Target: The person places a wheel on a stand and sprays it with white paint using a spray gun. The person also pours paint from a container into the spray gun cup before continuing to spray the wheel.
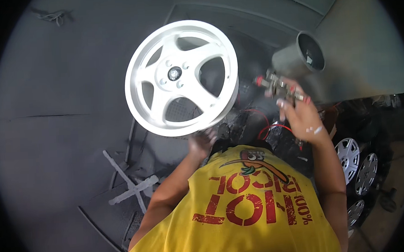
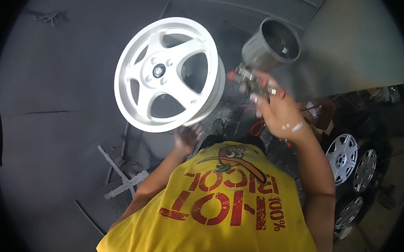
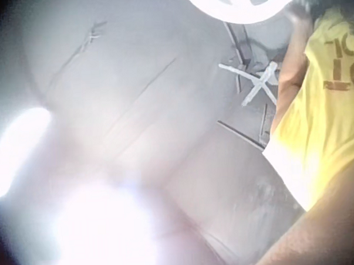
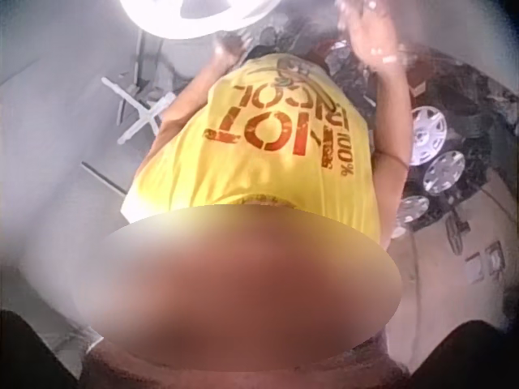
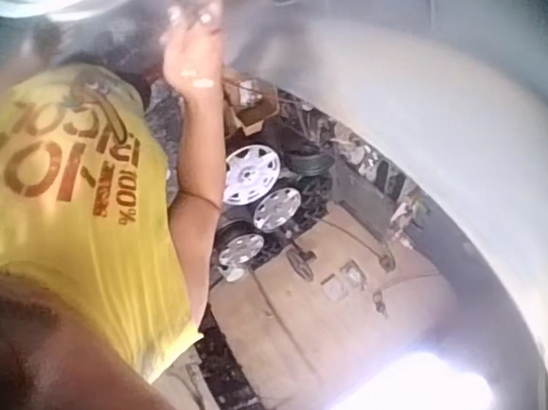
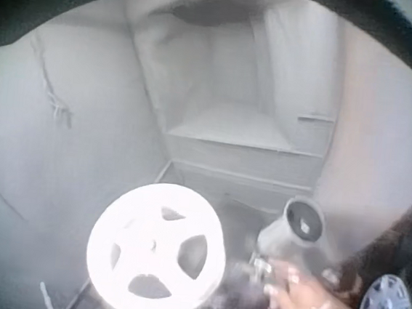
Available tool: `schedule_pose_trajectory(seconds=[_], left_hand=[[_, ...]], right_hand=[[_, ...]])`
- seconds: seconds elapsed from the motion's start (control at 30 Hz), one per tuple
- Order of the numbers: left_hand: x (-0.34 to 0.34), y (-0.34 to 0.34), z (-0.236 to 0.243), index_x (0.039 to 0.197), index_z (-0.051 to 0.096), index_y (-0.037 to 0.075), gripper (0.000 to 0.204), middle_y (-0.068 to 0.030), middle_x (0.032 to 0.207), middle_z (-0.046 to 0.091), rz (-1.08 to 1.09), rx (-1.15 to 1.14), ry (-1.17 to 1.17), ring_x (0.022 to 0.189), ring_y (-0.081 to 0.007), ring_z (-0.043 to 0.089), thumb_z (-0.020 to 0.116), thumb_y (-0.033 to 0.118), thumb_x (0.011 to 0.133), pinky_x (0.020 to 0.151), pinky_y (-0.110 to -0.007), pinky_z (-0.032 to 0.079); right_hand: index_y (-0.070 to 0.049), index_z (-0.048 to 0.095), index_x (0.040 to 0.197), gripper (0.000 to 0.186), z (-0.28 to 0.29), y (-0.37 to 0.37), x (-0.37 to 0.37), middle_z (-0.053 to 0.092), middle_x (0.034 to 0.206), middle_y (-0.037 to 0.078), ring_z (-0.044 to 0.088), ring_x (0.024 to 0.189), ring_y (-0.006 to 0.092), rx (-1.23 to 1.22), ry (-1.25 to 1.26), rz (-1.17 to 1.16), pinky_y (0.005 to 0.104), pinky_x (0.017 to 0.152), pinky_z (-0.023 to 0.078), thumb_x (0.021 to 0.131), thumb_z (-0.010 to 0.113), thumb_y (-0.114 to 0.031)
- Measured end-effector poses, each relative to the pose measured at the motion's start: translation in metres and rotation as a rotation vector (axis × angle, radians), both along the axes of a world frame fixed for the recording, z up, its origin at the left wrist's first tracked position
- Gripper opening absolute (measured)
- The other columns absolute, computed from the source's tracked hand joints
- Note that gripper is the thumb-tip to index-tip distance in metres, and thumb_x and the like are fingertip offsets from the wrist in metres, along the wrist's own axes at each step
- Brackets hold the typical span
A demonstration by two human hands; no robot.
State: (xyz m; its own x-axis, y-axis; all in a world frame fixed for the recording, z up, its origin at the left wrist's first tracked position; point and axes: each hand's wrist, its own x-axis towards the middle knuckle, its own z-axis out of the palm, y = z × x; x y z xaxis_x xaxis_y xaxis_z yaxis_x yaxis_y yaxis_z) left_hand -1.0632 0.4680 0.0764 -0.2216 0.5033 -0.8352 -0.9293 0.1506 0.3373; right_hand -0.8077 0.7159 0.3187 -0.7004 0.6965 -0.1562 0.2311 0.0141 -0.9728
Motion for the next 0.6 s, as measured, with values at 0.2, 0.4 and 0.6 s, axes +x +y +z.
schedule_pose_trajectory(seconds=[0.2, 0.4, 0.6], left_hand=[[0.062, 0.058, 0.020, 0.157, 0.010, 0.001, 0.105, -0.0204, 0.153, 0.038, 0.099, 0.067, -0.052, 0.131, -0.0297, 0.049, 0.010, 0.082, 0.090, 0.105, -0.042, 0.044], [-0.062, 0.000, 0.018, 0.150, 0.031, 0.002, 0.079, -0.0184, 0.144, 0.047, 0.238, -0.045, 0.374, 0.130, -0.0315, 0.051, 0.037, 0.061, 0.098, 0.106, -0.043, 0.047], [-0.180, 0.001, 0.053, 0.144, 0.042, 0.002, 0.058, -0.0126, 0.135, 0.058, 0.210, 0.186, 0.771, 0.124, -0.0283, 0.056, 0.042, 0.042, 0.102, 0.101, -0.045, 0.050]], right_hand=[[-0.005, 0.047, 0.134, 0.039, -0.043, -0.055, 0.055, 0.067, 0.106, 0.018, 0.068, 0.097, 0.0376, 0.266, 0.037, 0.313, 0.0433, 0.084, 0.052, 0.097, 0.059, -0.010], [-0.005, 0.051, 0.129, 0.035, -0.059, -0.053, 0.083, 0.065, 0.112, 0.021, 0.067, 0.097, 0.0369, 0.259, 0.062, 0.117, 0.0424, 0.083, 0.052, 0.096, 0.060, -0.013], [0.002, 0.051, 0.128, 0.035, -0.056, -0.041, 0.091, 0.063, 0.098, 0.015, 0.064, 0.084, 0.0308, 0.380, 0.016, 0.019, 0.0371, 0.083, 0.049, 0.099, 0.058, -0.015]])
